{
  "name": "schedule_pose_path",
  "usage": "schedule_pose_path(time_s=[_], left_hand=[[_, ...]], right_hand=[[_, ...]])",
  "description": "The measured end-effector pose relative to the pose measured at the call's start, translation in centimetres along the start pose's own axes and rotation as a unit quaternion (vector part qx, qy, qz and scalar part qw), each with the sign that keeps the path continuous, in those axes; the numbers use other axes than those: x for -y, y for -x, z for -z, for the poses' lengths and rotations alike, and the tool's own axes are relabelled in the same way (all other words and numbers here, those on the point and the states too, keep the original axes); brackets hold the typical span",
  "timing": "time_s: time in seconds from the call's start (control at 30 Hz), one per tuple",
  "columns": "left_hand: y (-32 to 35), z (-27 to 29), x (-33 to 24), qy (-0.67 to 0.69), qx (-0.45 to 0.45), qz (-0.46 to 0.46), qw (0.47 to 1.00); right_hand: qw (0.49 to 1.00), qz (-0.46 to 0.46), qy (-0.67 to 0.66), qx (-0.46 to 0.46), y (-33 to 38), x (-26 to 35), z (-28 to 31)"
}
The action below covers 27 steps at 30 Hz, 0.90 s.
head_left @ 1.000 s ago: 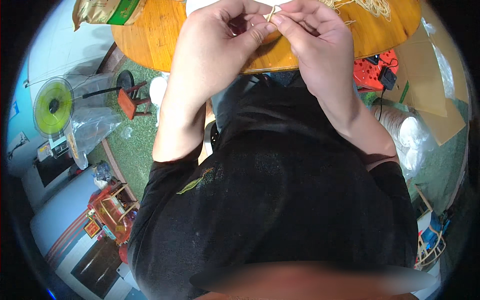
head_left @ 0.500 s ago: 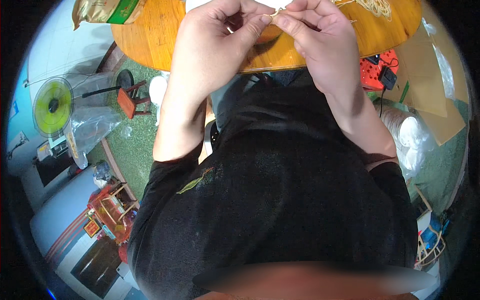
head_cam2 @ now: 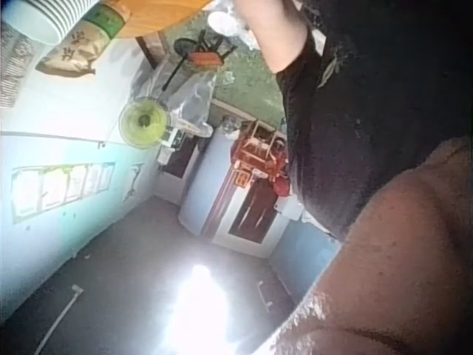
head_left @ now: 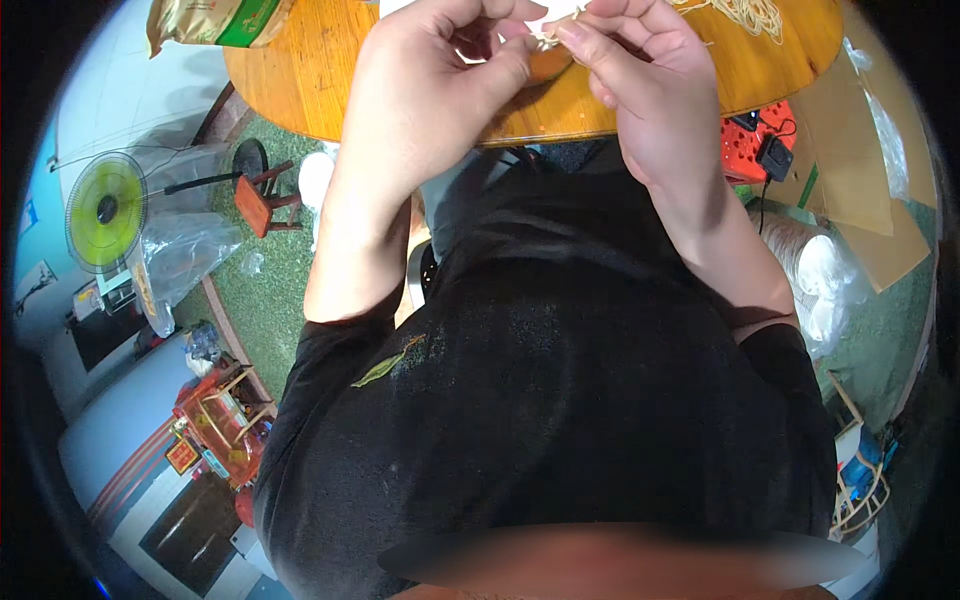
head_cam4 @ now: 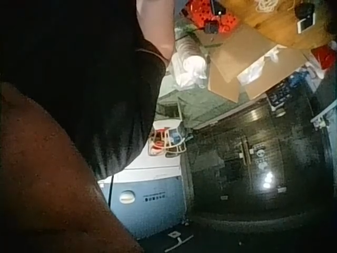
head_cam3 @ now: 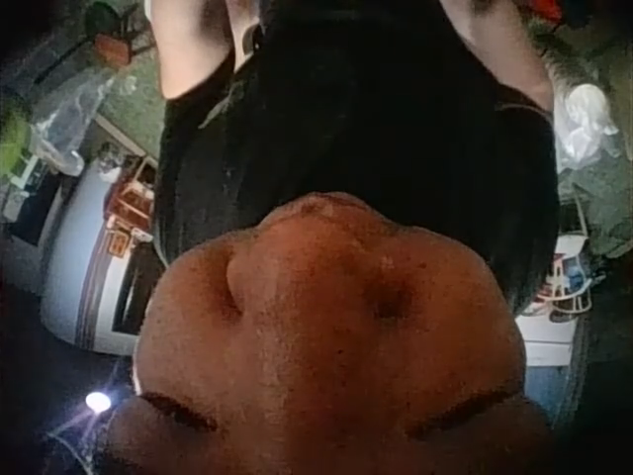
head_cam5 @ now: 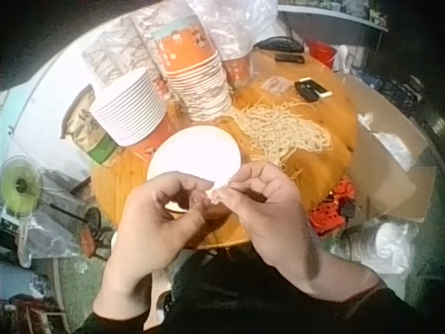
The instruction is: Attaching elastic strings to paper Halloween-themed buckets by threading them through pre-punched holes.
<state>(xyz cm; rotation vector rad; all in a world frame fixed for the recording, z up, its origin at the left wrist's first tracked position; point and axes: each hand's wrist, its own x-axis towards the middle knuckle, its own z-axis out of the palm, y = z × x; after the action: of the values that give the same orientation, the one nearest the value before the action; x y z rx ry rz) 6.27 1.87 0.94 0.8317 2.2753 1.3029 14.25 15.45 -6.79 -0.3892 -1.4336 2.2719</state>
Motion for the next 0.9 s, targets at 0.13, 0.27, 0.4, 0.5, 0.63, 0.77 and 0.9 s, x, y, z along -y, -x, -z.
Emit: schedule_pose_path(time_s=[0.13,0.27,0.4,0.5,0.63,0.77,0.9], left_hand=[[-0.1,0.2,0.7,-0.023,-0.035,-0.026,0.999],[-0.5,-0.2,1.7,0.073,-0.033,-0.054,0.995],[-1.1,-0.4,2.8,0.069,-0.024,-0.060,0.996],[-2.3,-1.0,5.1,0.295,0.068,-0.387,0.871],[-0.2,-0.2,1.1,0.167,0.031,-0.005,0.986],[-0.7,0.3,1.4,0.200,0.070,0.039,0.976],[-0.9,0.4,0.6,0.184,0.091,0.057,0.977]], right_hand=[[0.994,0.083,0.069,0.014,0.5,0.7,-0.5],[0.984,0.114,0.136,0.030,0.7,1.1,-0.3],[0.943,0.210,0.256,0.016,0.7,0.7,0.3],[0.858,0.366,0.362,-0.001,0.2,0.2,0.8],[0.823,0.485,0.294,-0.038,-1.3,-3.0,1.6],[0.813,0.512,0.276,-0.029,-1.6,-3.8,1.8],[0.777,0.541,0.321,-0.021,-1.5,-3.7,2.1]])
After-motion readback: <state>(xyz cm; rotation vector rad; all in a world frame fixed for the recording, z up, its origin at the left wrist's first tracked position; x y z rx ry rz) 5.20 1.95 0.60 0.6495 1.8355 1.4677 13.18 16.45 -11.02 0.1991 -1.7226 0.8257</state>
